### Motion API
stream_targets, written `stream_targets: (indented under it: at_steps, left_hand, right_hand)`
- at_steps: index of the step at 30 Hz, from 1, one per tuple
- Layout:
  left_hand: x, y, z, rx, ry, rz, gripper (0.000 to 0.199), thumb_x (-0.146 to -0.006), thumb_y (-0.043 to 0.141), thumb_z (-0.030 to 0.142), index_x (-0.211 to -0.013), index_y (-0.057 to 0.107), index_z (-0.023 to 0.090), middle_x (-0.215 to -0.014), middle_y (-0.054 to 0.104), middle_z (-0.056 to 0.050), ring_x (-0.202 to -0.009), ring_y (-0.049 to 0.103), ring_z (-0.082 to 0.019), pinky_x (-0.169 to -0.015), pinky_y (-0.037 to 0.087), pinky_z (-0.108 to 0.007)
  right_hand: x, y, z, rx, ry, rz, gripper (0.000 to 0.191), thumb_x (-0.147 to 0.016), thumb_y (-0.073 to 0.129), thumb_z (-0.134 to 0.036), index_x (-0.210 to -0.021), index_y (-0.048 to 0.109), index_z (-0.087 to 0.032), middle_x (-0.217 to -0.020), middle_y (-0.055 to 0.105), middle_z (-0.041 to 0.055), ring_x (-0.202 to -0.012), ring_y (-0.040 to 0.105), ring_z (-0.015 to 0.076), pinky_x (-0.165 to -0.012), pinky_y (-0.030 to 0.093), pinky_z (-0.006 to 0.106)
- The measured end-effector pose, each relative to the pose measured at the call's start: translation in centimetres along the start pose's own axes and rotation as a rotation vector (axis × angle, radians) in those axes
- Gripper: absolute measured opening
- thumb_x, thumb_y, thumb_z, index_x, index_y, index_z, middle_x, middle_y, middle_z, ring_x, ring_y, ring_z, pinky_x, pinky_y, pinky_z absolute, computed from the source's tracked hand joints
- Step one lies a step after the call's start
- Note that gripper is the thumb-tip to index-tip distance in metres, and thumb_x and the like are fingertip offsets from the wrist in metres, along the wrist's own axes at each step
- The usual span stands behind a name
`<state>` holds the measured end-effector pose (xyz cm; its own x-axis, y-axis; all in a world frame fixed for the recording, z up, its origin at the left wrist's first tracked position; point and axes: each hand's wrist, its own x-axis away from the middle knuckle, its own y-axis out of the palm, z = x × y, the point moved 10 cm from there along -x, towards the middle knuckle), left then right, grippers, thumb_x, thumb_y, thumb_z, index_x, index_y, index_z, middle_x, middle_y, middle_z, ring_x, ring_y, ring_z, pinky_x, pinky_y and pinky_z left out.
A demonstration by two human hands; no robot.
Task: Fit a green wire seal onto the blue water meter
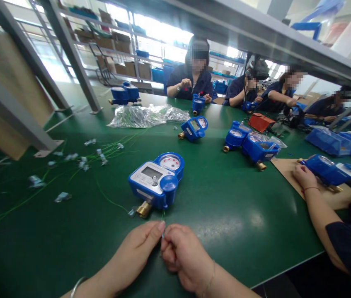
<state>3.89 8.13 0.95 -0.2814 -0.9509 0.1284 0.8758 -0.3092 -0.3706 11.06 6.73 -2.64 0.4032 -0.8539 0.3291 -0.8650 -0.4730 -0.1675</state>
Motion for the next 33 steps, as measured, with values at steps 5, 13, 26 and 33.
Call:
stream_targets:
  at_steps: [5, 13, 26, 33]
  left_hand:
    - [-0.3, -0.2, -0.7, 0.086, -0.074, 0.036, 0.043, -0.088, 0.034, 0.052, -0.062, 0.045, 0.019, -0.063, 0.045, 0.002, -0.062, 0.041, -0.015, -0.059, 0.036, -0.025]
    - [-0.3, 0.2, -0.9, 0.163, -0.105, 0.018, 0.046, -0.087, 0.032, 0.055, -0.064, 0.048, 0.019, -0.063, 0.052, 0.0, -0.063, 0.047, -0.017, -0.061, 0.039, -0.026]
    - [-0.7, -0.5, -1.3, 0.138, -0.13, 0.105, 0.046, -0.087, 0.034, 0.054, -0.064, 0.049, 0.018, -0.062, 0.053, 0.0, -0.063, 0.049, -0.018, -0.061, 0.039, -0.027]
    - [-0.9, -1.0, -1.6, 0.108, -0.151, 0.17, 0.045, -0.087, 0.034, 0.055, -0.065, 0.048, 0.018, -0.063, 0.048, 0.002, -0.062, 0.043, -0.016, -0.059, 0.036, -0.027]
  right_hand:
    - [2.4, -1.5, -4.5, 0.777, -0.531, 0.365, 0.022, -0.091, 0.033, -0.025, -0.082, 0.052, -0.017, -0.077, 0.054, 0.007, -0.071, 0.047, 0.0186, -0.066, 0.036, 0.031]
    - [-0.4, -1.0, -2.5, 0.399, -0.24, 0.069, 0.034, -0.094, 0.017, -0.024, -0.075, 0.045, -0.018, -0.048, 0.037, -0.0051, -0.041, 0.036, 0.0104, -0.047, 0.032, 0.022]
    - [-1.5, -1.5, -2.0, 0.136, -0.17, 0.031, 0.034, -0.093, 0.022, -0.032, -0.069, 0.043, -0.019, -0.044, 0.032, -0.0072, -0.039, 0.03, 0.0093, -0.046, 0.029, 0.021]
    - [1.1, -3.2, -6.1, 0.605, -0.529, 0.283, 0.027, -0.093, 0.038, -0.038, -0.079, 0.051, -0.018, -0.065, 0.051, 0.0007, -0.063, 0.048, 0.0136, -0.06, 0.036, 0.023]
